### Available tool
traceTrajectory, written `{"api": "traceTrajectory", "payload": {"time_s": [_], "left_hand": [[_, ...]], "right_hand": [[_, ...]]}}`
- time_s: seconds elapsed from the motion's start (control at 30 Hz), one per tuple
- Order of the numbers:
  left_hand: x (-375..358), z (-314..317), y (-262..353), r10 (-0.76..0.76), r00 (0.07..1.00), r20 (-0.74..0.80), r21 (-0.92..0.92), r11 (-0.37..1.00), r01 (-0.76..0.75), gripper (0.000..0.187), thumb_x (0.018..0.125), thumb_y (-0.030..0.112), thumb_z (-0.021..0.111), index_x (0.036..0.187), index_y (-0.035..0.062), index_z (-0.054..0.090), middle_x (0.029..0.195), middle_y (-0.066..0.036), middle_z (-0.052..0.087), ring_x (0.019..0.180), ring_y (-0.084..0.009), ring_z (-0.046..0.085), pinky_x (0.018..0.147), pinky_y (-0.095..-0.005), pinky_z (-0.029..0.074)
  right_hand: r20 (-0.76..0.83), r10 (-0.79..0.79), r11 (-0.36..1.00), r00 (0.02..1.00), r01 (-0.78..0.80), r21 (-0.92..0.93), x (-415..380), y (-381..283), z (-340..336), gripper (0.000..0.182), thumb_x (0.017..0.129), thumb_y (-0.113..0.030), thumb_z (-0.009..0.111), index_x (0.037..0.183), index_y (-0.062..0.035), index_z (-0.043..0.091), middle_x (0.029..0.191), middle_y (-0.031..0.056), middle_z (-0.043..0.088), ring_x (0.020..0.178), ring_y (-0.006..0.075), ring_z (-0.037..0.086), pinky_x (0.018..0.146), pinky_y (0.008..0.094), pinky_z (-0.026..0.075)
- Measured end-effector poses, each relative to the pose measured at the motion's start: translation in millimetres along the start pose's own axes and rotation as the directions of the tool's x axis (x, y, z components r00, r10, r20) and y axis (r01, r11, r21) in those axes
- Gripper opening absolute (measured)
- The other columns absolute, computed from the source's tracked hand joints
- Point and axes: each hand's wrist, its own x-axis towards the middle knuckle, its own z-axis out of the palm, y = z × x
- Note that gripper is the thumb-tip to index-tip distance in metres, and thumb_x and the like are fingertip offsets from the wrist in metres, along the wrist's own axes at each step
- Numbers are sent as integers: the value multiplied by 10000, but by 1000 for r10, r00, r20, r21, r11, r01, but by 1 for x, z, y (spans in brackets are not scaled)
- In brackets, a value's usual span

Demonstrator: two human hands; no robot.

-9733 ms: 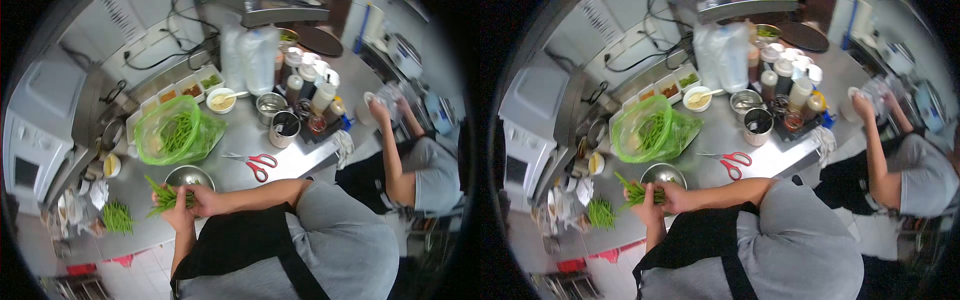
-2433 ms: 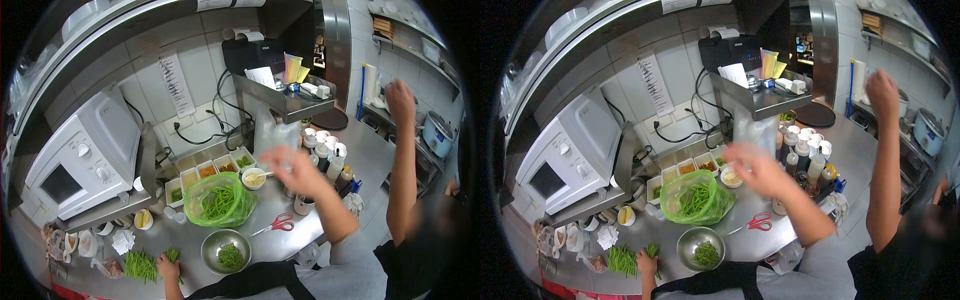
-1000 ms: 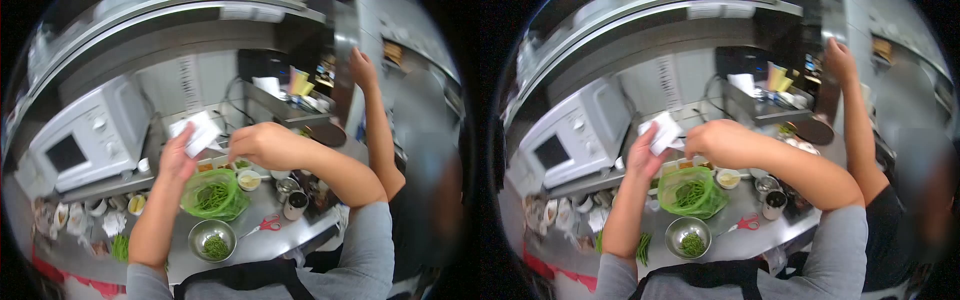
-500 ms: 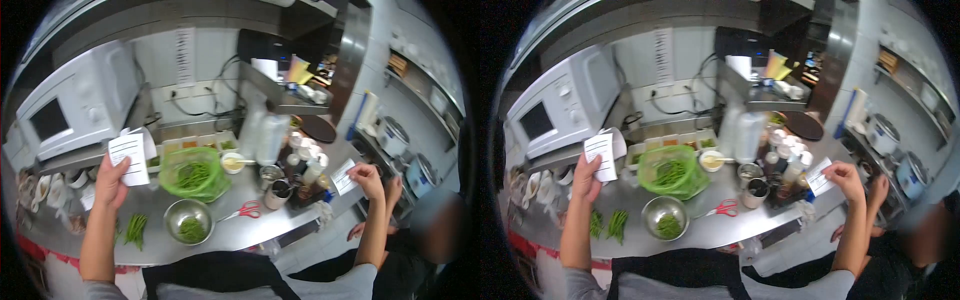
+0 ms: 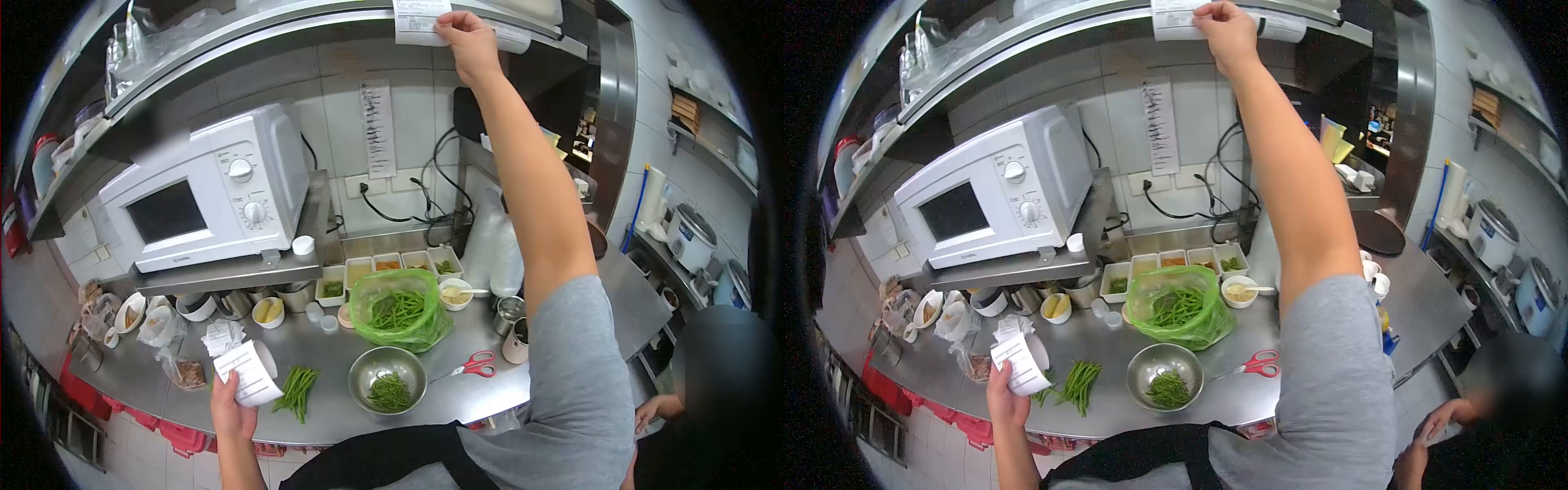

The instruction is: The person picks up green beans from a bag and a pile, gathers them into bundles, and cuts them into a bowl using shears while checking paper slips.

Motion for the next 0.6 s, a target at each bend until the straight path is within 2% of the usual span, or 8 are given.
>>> {"api": "traceTrajectory", "payload": {"time_s": [0.13,0.23,0.27,0.37,0.4,0.5,0.57,0.6], "left_hand": [[-27,-34,6,46,994,-96,-10,999,-48,400,894,98,464,1274,33,356,1199,-113,506,1089,-237,517,927,-389,414],[-41,-46,8,51,985,-164,-22,998,-55,387,899,115,464,1265,37,366,1190,-114,514,1077,-237,525,914,-391,426],[-42,-51,8,55,983,-176,-28,998,-61,386,899,117,466,1265,38,368,1187,-112,517,1073,-236,528,912,-392,428],[-42,-57,3,41,982,-184,-23,999,-46,378,908,136,453,1266,52,368,1195,-106,518,1077,-238,532,909,-405,439],[-40,-52,2,28,982,-186,-33,999,-35,383,903,131,466,1265,47,371,1191,-106,520,1074,-233,531,908,-399,436],[-33,-33,-9,-12,984,-178,-59,998,2,385,901,127,476,1262,41,377,1189,-105,519,1077,-228,527,913,-387,429],[-24,-21,-22,-25,992,-126,-40,999,20,369,916,145,464,1259,37,383,1196,-98,516,1084,-220,521,927,-379,417],[-17,-10,-28,-43,993,-109,-46,998,38,366,922,155,457,1261,38,382,1200,-95,514,1086,-216,519,930,-377,413]], "right_hand": [[-156,75,995,985,-83,-47,0,32,11,197,691,17,658,879,-37,676,769,8,587,680,82,517,616,224,423],[-162,90,983,983,-113,-142,-11,37,4,246,689,40,638,914,-46,688,789,12,600,682,80,522,613,223,430],[-154,101,987,983,-118,-109,-13,37,3,247,687,12,640,912,-70,698,799,23,612,683,98,536,624,235,437],[-171,-36,953,985,-17,-303,4,44,2,245,684,-40,652,915,-103,704,810,52,630,700,142,562,644,265,449],[-172,-12,934,985,-51,-353,9,36,6,189,737,-30,640,923,-25,675,877,74,622,773,123,560,702,226,448],[-279,-17,868,960,-124,-481,18,19,18,128,712,-179,583,754,-90,666,642,42,592,746,220,579,820,361,410],[-155,-294,750,943,127,-649,13,13,11,198,693,-177,620,837,-48,665,717,110,577,811,282,550,857,393,401],[-146,-483,643,863,236,-728,-19,-7,16,243,688,-214,657,857,-40,655,862,168,558,902,312,516,859,400,399]]}}
